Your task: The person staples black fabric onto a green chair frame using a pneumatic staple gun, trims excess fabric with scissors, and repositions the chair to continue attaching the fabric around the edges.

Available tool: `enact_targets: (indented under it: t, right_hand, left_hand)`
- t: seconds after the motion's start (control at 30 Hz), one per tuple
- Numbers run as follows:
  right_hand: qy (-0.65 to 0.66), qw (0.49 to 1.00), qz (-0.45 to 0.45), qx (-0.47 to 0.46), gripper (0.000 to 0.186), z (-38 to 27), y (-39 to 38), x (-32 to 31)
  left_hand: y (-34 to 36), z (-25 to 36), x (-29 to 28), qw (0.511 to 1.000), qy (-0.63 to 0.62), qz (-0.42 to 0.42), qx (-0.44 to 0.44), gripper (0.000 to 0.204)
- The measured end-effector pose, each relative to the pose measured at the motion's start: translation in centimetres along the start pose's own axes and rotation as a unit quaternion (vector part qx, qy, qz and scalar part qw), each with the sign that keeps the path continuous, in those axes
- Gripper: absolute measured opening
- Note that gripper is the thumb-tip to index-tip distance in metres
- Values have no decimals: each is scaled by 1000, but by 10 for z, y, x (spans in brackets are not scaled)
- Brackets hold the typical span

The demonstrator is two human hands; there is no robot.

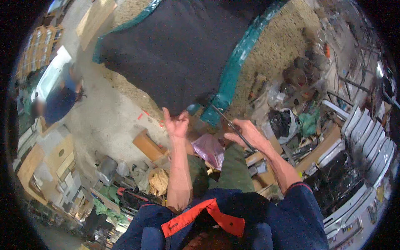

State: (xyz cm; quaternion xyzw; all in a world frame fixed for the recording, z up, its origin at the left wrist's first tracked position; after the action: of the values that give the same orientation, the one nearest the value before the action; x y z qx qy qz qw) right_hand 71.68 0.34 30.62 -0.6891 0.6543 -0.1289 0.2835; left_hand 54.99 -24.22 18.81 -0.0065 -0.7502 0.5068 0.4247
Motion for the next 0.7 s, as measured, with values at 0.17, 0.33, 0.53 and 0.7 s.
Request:
enact_targets:
  t: [0.17, 0.33, 0.53, 0.7]
  right_hand:
    - [-9, 999, -25, -41, 54, 4, 5, -2]
    - [-32, 996, -65, -44, 58, 7, 9, 1]
    - [-87, 992, -72, -64, 67, 9, 25, 9]
    - [-116, 986, -77, -86, 72, 11, 40, 11]
  left_hand:
    - [-9, -4, 6, 998, 55, 27, 31, 50]
    - [-23, -13, 5, 978, 201, 33, 35, 44]
    - [-27, -33, 2, 971, 214, 109, 3, 42]
    - [-29, -34, 2, 959, 229, 159, 44, 40]
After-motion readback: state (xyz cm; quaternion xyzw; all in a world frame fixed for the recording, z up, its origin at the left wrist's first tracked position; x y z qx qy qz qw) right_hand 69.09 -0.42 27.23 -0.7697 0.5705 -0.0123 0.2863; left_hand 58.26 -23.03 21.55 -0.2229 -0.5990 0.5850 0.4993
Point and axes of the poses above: each hand's wrist, its own y-axis towards the middle knuckle, its own x-axis out of the palm, z = x × y, the point moved 3 cm from there along y, towards the middle knuckle, and after that the axes turned 8 degrees about -x, right-handed, at the moved point
